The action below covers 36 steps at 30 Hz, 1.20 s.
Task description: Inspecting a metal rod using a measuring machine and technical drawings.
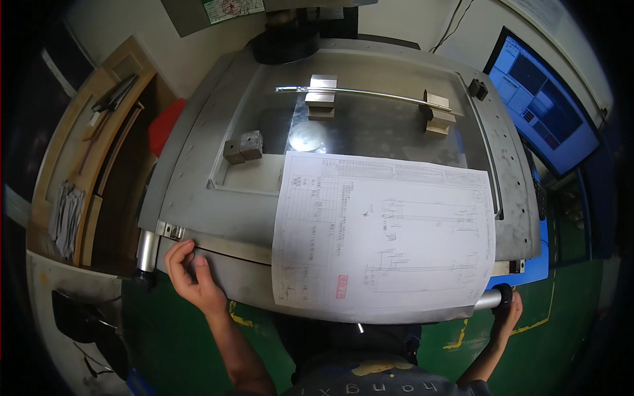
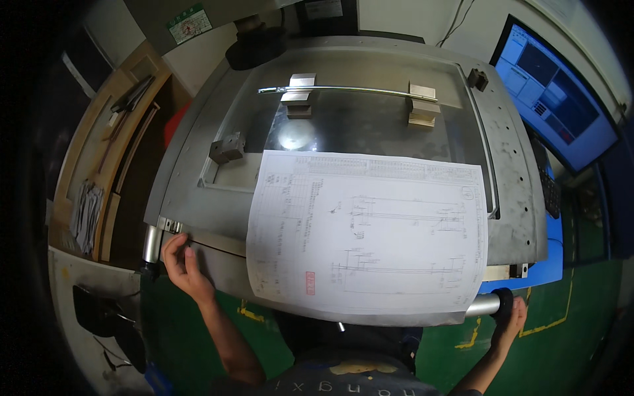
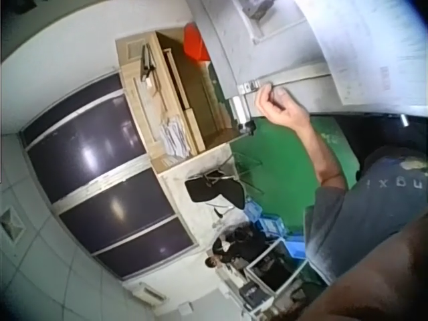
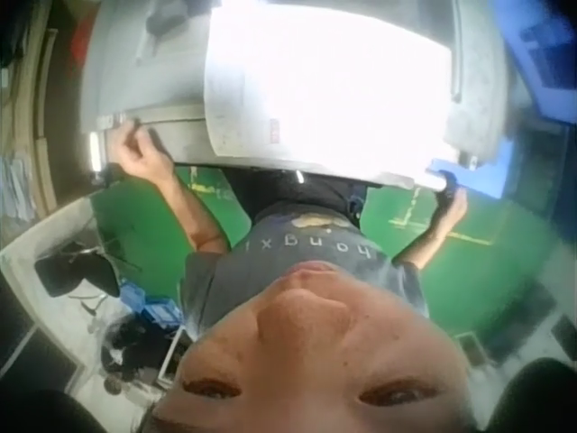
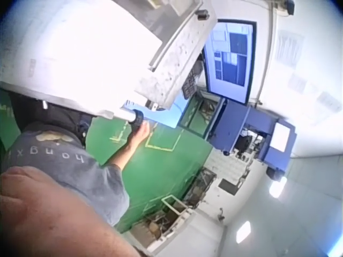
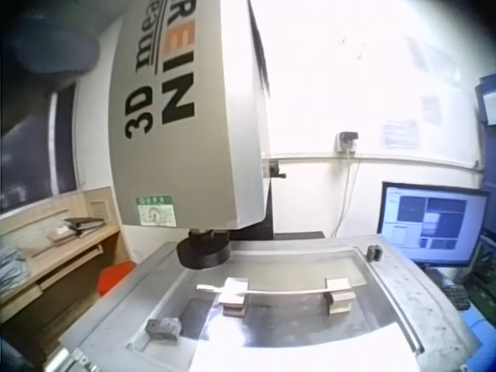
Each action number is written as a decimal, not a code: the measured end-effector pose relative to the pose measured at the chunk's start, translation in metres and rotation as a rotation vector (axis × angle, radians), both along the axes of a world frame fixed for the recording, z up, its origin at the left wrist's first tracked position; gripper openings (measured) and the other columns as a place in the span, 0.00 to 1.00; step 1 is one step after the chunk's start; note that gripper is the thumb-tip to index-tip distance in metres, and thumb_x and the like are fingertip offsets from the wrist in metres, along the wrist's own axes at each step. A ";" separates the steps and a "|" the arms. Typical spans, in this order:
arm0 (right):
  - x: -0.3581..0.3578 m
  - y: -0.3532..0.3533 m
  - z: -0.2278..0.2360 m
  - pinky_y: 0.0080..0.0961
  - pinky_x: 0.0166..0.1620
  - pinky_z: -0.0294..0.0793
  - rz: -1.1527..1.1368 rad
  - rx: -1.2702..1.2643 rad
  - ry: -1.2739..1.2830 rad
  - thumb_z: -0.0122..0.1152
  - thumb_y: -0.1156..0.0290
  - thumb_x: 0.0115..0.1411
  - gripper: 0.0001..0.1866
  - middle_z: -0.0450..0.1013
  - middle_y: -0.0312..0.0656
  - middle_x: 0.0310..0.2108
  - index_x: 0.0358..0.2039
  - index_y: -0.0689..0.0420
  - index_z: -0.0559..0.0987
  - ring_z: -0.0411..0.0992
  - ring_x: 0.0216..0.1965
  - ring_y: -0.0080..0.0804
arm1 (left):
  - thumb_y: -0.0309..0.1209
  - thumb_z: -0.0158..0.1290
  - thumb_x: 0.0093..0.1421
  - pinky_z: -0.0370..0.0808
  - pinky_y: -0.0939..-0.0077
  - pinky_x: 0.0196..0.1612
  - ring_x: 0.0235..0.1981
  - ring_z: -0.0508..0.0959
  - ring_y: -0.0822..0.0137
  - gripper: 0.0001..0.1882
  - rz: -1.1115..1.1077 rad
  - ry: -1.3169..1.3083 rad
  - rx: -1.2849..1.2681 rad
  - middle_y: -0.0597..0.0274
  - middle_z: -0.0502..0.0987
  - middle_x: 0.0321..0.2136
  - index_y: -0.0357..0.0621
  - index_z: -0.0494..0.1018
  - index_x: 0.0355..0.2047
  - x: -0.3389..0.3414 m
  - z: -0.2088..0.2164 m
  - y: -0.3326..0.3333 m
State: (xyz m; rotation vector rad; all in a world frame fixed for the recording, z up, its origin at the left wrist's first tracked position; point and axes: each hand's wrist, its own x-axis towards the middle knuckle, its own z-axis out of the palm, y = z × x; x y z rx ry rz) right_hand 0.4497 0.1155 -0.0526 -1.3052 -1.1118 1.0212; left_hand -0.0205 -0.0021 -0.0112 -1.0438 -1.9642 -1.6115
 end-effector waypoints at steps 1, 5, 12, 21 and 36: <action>-0.002 0.000 -0.001 0.12 0.15 0.52 0.002 -0.003 0.001 0.41 0.60 0.52 0.14 0.62 0.33 0.17 0.18 0.58 0.64 0.55 0.15 0.16 | 0.22 0.41 0.41 0.60 0.82 0.35 0.32 0.64 0.68 0.10 0.002 0.001 -0.003 0.58 0.65 0.31 0.34 0.64 0.27 -0.001 0.000 -0.001; -0.020 0.006 0.002 0.11 0.14 0.47 -0.003 -0.103 -0.163 0.40 0.59 0.52 0.18 0.59 0.30 0.11 0.17 0.59 0.69 0.51 0.11 0.13 | 0.22 0.41 0.42 0.60 0.81 0.35 0.32 0.64 0.68 0.10 0.002 0.013 -0.004 0.58 0.65 0.31 0.34 0.64 0.28 -0.006 0.001 -0.001; -0.013 0.029 -0.002 0.15 0.17 0.52 -0.029 -0.058 -0.182 0.39 0.60 0.53 0.18 0.56 0.28 0.11 0.12 0.57 0.63 0.53 0.15 0.15 | 0.23 0.42 0.47 0.61 0.75 0.40 0.35 0.64 0.65 0.10 0.000 0.078 -0.098 0.56 0.65 0.33 0.33 0.64 0.32 -0.016 -0.008 -0.010; 0.001 -0.007 0.017 0.12 0.16 0.48 0.168 -0.193 -0.074 0.39 0.62 0.53 0.16 0.54 0.26 0.11 0.13 0.56 0.64 0.50 0.14 0.13 | 0.23 0.43 0.47 0.66 0.73 0.34 0.28 0.69 0.60 0.08 -0.053 0.084 0.010 0.49 0.69 0.26 0.29 0.66 0.27 -0.001 0.001 0.000; -0.015 0.023 0.011 0.10 0.22 0.55 0.159 -0.001 -0.074 0.46 0.66 0.51 0.10 0.60 0.29 0.14 0.18 0.59 0.67 0.56 0.18 0.13 | 0.26 0.45 0.48 0.65 0.74 0.34 0.27 0.69 0.61 0.10 -0.044 0.101 0.004 0.50 0.70 0.25 0.29 0.67 0.27 -0.011 -0.001 -0.001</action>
